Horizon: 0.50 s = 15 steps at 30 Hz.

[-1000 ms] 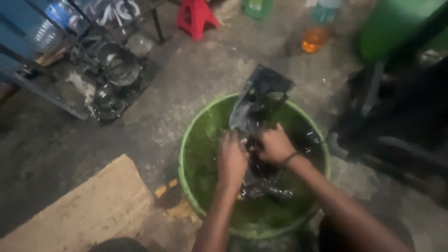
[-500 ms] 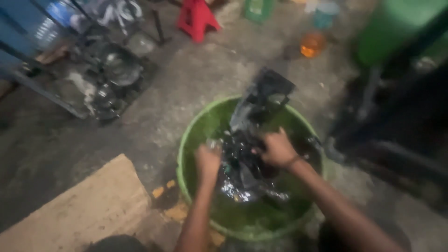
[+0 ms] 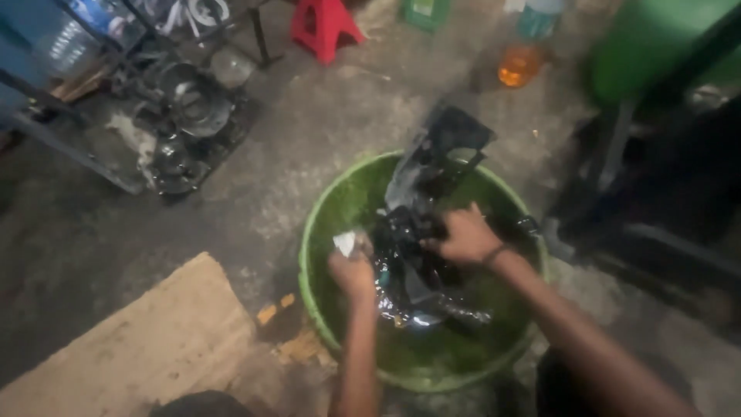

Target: Cleaning and washing motorcycle engine components in a basin of cleaning fluid.

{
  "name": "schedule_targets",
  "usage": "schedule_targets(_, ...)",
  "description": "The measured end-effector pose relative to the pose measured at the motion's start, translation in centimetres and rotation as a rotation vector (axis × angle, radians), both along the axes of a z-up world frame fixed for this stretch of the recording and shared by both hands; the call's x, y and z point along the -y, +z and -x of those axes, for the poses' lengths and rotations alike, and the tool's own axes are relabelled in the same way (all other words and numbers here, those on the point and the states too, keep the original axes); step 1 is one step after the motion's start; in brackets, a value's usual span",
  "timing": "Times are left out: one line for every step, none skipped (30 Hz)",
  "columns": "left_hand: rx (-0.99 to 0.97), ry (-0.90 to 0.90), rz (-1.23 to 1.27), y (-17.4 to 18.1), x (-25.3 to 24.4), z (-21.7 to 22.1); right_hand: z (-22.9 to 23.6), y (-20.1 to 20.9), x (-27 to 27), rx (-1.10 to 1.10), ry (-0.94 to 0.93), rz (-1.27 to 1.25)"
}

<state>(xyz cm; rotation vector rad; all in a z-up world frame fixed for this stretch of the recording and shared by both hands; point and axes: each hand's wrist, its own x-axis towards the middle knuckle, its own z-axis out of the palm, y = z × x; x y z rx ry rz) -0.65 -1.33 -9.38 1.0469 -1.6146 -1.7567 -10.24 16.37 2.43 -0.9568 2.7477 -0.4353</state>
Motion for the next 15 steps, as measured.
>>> schedule_targets(-0.05,0.005,0.001,2.1,1.5,0.1,0.2,0.7,0.9,-0.004,0.021,0.044)
schedule_targets(-0.055,0.011,0.012,-0.9,2.2,1.8,-0.2,2.2,1.9,-0.009,0.028,0.055)
schedule_targets(-0.045,-0.022,0.222,-4.2,2.4,3.2,-0.8,3.5,2.6,0.002,-0.023,0.057)
schedule_targets(-0.035,-0.057,0.431,-7.5,2.6,4.5,-1.5,4.8,3.2,0.013,-0.073,0.058)
schedule_targets(-0.035,-0.059,0.426,-7.1,2.0,4.3,-1.7,4.5,3.3,0.014,-0.075,0.053)
schedule_targets(0.037,-0.15,0.393,-6.8,1.5,4.1,-1.9,4.2,3.5,-0.017,-0.137,-0.037)
schedule_targets(0.104,-0.238,0.363,-6.2,1.2,4.3,-1.9,4.1,3.8,-0.054,-0.197,-0.123)
schedule_targets(0.099,-0.237,0.361,-6.7,1.2,4.3,-1.7,4.0,3.8,-0.059,-0.197,-0.125)
schedule_targets(0.165,-0.271,0.303,-7.1,2.2,4.1,-1.6,3.7,4.5,-0.084,-0.181,-0.147)
schedule_targets(0.231,-0.304,0.244,-7.6,3.2,3.9,-1.5,3.4,5.2,-0.109,-0.165,-0.169)
schedule_targets(0.225,-0.315,0.237,-5.4,3.4,2.9,-1.2,2.7,5.1,-0.112,-0.176,-0.178)
schedule_targets(0.286,-0.292,0.357,-3.4,3.6,2.0,-0.9,1.9,5.0,-0.083,-0.178,-0.144)
schedule_targets(0.35,-0.267,0.471,-1.3,3.6,0.9,-0.7,1.3,4.7,-0.051,-0.177,-0.116)
schedule_targets(0.347,-0.277,0.458,-1.4,3.9,0.5,0.5,0.1,3.6,-0.051,-0.184,-0.131)
schedule_targets(0.414,-0.351,0.622,-1.3,5.0,0.2,1.8,-1.0,3.3,-0.016,-0.179,-0.044)
